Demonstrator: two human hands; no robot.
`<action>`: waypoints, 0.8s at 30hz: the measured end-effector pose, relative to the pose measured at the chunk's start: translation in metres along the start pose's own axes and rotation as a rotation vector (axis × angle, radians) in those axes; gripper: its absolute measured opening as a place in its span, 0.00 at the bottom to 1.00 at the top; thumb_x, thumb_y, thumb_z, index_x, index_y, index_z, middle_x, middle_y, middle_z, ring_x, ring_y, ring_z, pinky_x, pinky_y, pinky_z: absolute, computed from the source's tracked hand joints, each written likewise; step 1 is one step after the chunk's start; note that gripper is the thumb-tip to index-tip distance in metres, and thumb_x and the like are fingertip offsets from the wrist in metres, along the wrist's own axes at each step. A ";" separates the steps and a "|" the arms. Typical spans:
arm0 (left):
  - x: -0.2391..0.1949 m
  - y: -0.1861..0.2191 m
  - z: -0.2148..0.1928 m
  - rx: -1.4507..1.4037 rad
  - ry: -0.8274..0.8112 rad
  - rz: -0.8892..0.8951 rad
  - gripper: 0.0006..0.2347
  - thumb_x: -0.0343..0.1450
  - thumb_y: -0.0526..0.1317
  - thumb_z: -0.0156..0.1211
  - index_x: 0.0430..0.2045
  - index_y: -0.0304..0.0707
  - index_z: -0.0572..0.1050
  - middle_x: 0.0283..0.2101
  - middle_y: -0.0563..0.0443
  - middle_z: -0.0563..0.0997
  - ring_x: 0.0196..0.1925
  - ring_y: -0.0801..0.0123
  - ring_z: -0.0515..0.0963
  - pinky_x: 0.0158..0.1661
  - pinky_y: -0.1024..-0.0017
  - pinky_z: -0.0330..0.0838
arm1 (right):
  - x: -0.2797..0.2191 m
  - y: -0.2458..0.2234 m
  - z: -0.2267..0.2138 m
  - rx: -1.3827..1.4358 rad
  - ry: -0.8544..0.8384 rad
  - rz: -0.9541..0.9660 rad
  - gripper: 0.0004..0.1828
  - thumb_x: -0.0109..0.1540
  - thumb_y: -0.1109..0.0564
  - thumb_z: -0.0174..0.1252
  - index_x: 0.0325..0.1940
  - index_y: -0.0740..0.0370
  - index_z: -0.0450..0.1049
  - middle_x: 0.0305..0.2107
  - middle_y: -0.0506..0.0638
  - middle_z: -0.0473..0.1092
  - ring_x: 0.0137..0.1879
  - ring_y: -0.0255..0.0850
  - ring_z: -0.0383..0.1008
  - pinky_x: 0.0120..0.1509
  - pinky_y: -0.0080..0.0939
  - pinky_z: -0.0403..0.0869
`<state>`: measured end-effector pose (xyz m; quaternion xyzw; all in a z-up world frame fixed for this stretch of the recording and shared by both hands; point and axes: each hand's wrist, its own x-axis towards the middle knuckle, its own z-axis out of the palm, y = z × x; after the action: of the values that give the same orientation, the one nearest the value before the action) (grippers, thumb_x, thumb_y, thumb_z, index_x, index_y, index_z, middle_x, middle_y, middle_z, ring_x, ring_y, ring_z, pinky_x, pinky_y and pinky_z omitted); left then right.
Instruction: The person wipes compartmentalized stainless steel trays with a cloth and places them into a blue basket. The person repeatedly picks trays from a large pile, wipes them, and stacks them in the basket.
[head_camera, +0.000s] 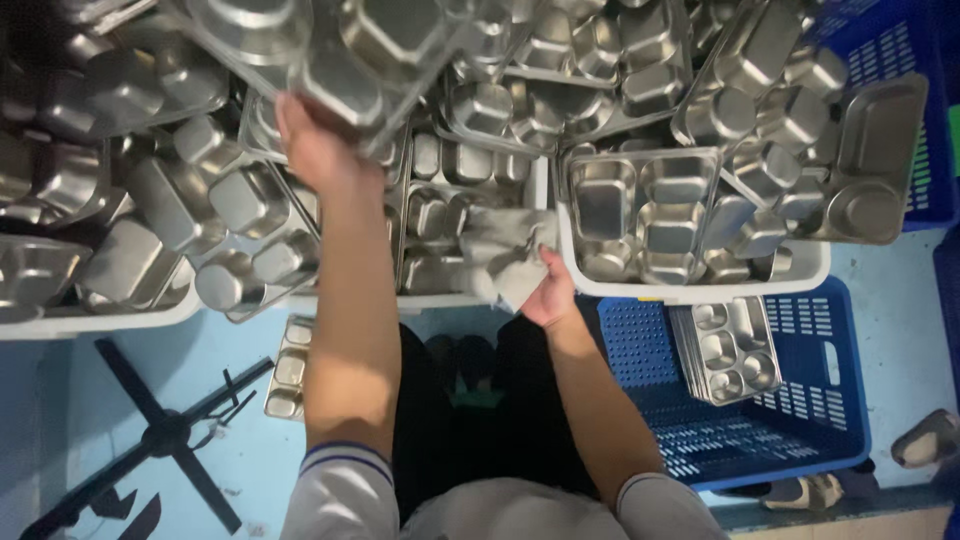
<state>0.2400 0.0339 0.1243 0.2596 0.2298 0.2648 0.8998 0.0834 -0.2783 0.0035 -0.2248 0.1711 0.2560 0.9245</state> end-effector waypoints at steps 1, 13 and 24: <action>-0.024 0.004 -0.020 0.042 -0.007 0.004 0.19 0.77 0.47 0.44 0.61 0.38 0.65 0.60 0.43 0.73 0.62 0.52 0.74 0.60 0.49 0.70 | -0.004 -0.003 0.000 -0.008 0.014 -0.032 0.33 0.61 0.40 0.56 0.65 0.61 0.68 0.56 0.58 0.73 0.61 0.55 0.73 0.70 0.58 0.68; -0.162 -0.046 -0.245 0.904 -0.267 -0.340 0.29 0.79 0.56 0.43 0.70 0.33 0.62 0.73 0.42 0.63 0.74 0.54 0.62 0.70 0.61 0.53 | 0.005 -0.032 -0.085 -0.385 0.431 -0.644 0.32 0.67 0.42 0.52 0.68 0.66 0.66 0.60 0.55 0.70 0.65 0.47 0.70 0.71 0.47 0.67; -0.161 -0.048 -0.209 0.516 0.314 -0.503 0.34 0.76 0.63 0.41 0.72 0.36 0.62 0.69 0.26 0.55 0.69 0.34 0.50 0.65 0.44 0.47 | -0.001 0.037 -0.051 -1.752 0.540 -0.928 0.43 0.74 0.37 0.38 0.79 0.76 0.43 0.75 0.75 0.44 0.82 0.70 0.38 0.84 0.61 0.40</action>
<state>0.0204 -0.0244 -0.0184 0.3692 0.4801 0.0061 0.7957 0.0519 -0.2761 -0.0505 -0.9147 0.0227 -0.1508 0.3742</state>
